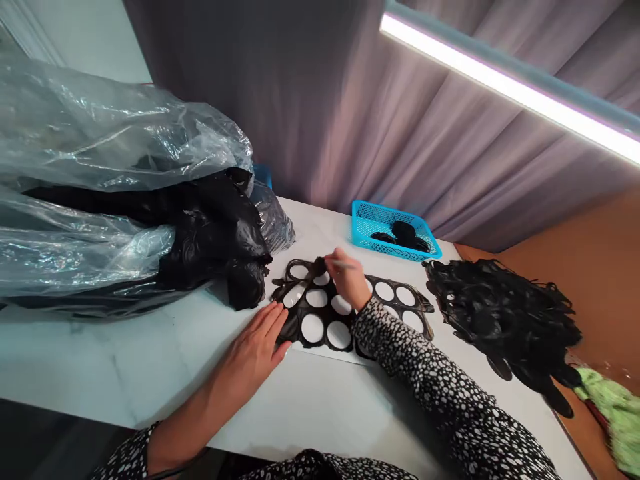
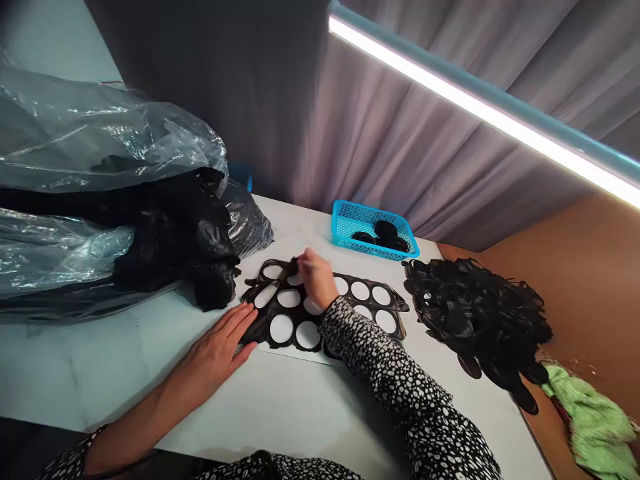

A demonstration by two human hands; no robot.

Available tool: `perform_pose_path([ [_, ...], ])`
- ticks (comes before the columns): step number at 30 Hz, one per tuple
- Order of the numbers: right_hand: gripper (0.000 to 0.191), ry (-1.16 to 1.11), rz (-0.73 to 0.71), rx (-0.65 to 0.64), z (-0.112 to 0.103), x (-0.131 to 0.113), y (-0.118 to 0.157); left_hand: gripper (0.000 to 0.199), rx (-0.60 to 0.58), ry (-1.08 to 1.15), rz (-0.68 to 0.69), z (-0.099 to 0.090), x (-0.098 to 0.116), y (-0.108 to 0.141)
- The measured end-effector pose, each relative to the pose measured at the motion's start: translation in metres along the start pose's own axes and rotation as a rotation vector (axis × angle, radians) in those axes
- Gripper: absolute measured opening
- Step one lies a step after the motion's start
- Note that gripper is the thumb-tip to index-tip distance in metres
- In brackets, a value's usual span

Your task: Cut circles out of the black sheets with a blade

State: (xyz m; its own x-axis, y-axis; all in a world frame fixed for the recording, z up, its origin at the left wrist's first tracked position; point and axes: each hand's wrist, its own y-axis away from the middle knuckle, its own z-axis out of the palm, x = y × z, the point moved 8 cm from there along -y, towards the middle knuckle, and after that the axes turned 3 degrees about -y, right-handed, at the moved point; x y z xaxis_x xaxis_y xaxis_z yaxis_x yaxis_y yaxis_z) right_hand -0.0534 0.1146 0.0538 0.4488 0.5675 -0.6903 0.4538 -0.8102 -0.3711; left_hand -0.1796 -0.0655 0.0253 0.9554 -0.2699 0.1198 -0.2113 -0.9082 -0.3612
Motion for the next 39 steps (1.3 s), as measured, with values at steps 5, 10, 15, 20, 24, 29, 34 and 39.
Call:
perform_pose_path([
  [5,0.013,-0.108,0.018,0.027,-0.033,-0.011,0.002,0.049,0.033,0.01,-0.002,-0.019,0.005,0.004],
  [10,0.009,-0.181,-0.08,-0.346,0.023,-0.066,0.056,0.038,0.072,-0.039,0.012,-0.032,0.024,0.029],
  [15,0.017,-0.328,-0.092,-0.489,0.056,-0.074,0.085,0.033,0.066,-0.042,0.019,-0.026,0.034,0.043],
  [20,0.023,-0.45,-0.077,-0.482,0.055,-0.07,0.088,0.032,0.074,-0.008,-0.001,-0.023,0.032,0.043],
  [24,0.024,-0.47,-0.048,-0.489,0.055,-0.07,0.089,0.033,0.082,-0.031,0.012,-0.024,0.033,0.044],
  [29,0.023,-0.473,-0.056,-0.498,0.055,-0.068,0.087,0.033,0.072,-0.045,0.019,-0.025,0.035,0.043],
  [34,0.022,-0.33,-0.146,-0.467,0.056,-0.075,0.094,0.032,0.073,-0.036,0.008,-0.025,0.034,0.043],
  [39,0.016,0.043,-0.417,-0.489,0.073,-0.096,0.115,0.031,0.033,0.03,-0.018,-0.025,0.031,0.042],
])
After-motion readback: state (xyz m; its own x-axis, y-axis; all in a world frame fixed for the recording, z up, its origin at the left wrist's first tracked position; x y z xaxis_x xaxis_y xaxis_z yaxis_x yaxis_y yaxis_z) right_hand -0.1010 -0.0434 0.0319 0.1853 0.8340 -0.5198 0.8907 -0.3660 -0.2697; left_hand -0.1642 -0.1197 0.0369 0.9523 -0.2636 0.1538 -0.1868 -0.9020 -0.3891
